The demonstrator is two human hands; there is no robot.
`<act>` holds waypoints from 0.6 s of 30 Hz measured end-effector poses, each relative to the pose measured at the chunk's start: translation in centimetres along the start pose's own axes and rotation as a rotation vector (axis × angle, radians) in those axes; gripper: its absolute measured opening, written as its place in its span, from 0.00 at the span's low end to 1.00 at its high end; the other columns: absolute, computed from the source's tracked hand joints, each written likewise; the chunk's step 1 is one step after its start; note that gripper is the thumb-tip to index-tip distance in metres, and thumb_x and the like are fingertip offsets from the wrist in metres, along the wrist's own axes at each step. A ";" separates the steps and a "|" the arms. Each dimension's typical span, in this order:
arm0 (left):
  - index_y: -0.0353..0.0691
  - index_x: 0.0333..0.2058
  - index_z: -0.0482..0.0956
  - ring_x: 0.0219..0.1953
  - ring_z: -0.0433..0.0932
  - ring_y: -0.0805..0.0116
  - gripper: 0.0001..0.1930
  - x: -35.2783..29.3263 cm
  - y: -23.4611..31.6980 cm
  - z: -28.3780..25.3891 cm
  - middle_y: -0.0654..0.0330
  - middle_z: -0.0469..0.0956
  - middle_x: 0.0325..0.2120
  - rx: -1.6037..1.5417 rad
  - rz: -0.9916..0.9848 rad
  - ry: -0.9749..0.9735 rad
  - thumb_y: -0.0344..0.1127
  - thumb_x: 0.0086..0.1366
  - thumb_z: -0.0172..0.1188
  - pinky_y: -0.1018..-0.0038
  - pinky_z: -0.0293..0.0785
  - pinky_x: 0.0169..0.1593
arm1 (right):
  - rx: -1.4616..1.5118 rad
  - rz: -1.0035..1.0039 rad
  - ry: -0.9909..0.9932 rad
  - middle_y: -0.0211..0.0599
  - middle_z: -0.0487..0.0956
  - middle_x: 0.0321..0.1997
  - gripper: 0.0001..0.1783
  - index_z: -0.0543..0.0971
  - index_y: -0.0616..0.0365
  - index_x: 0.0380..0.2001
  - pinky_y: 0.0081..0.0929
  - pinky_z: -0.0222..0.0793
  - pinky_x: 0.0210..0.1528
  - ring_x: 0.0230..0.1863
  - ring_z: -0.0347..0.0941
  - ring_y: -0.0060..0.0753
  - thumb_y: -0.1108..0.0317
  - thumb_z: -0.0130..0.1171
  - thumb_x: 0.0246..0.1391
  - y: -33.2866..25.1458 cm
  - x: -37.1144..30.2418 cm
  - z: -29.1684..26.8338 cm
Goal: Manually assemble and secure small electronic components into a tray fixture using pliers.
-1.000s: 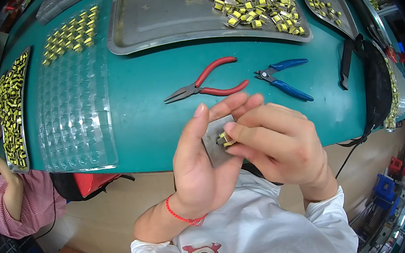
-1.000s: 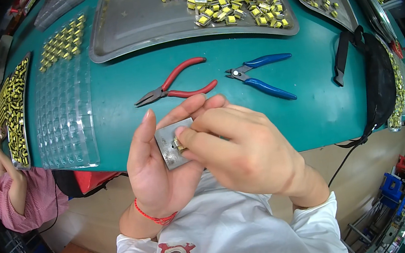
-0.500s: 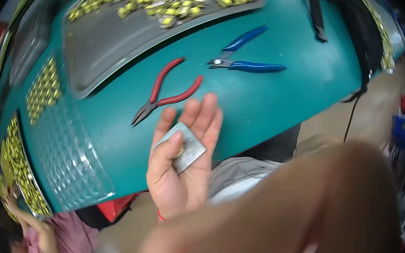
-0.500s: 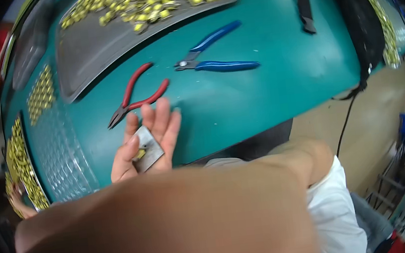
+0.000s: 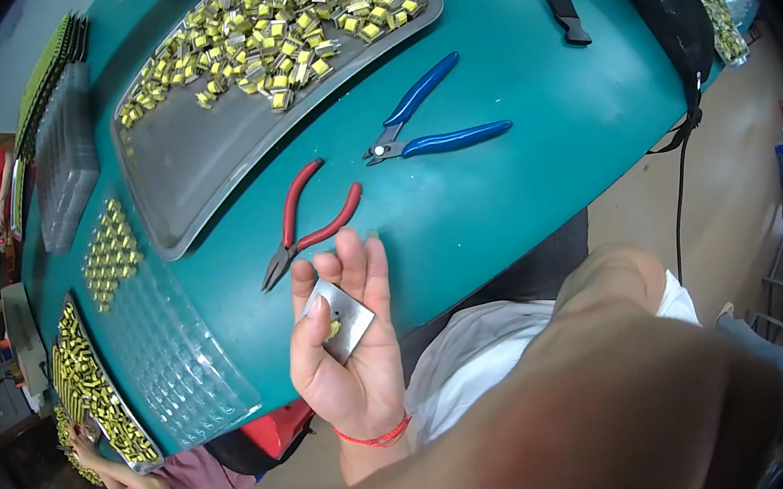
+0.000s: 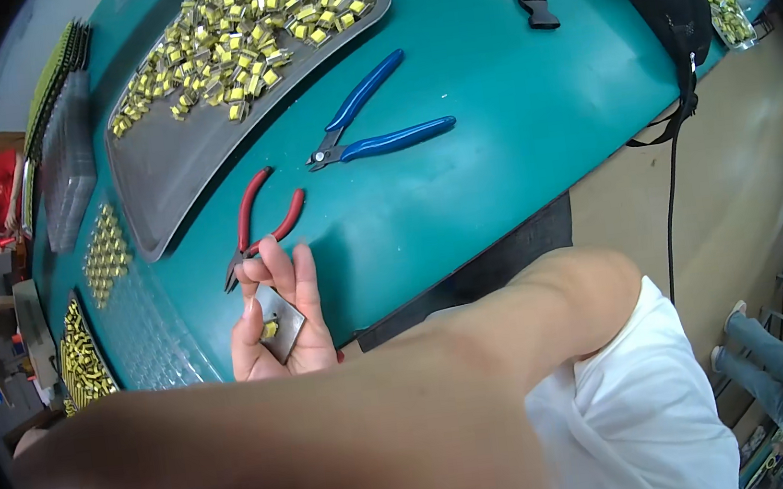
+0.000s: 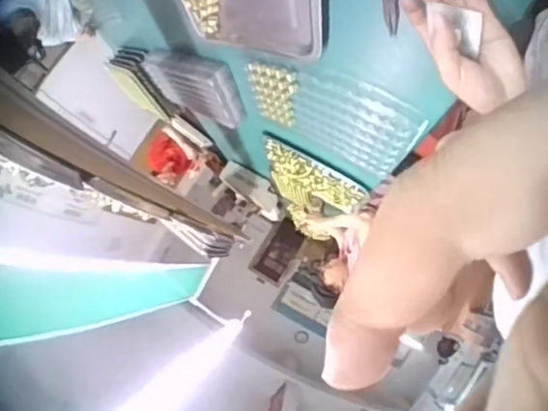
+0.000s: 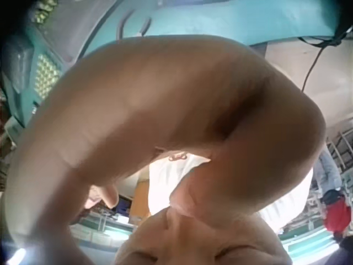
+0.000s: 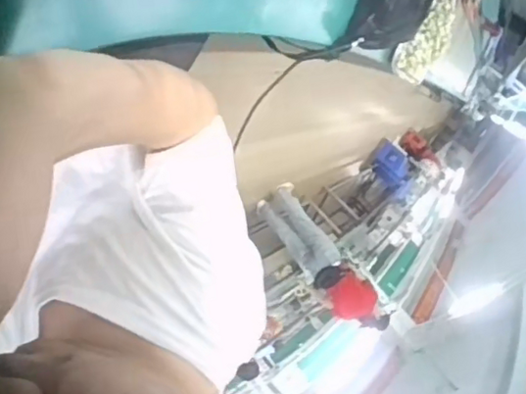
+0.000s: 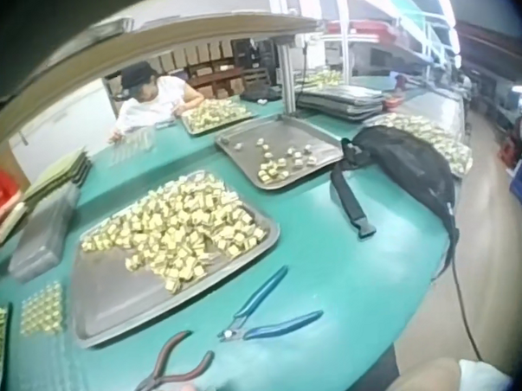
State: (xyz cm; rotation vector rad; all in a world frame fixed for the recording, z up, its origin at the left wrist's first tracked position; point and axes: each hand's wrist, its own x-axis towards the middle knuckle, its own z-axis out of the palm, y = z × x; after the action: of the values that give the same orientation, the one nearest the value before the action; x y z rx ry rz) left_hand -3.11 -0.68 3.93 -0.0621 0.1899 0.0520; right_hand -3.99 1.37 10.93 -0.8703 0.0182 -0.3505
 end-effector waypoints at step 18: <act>0.40 0.51 0.68 0.61 0.66 0.49 0.20 2.7 -0.3 -3.4 0.48 0.75 0.47 0.435 0.214 0.042 0.20 0.60 0.53 0.52 0.53 0.69 | 0.537 0.202 -1.238 0.56 0.68 0.58 0.17 0.72 0.69 0.47 0.42 0.58 0.62 0.56 0.66 0.42 0.76 0.46 0.55 -3.0 17.0 -12.0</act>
State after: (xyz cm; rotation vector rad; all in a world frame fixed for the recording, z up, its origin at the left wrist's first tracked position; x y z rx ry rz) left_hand -1.13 -1.09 0.11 0.3915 0.2462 0.2214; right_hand 9.30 -14.56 7.53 -0.4258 -1.0788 0.4044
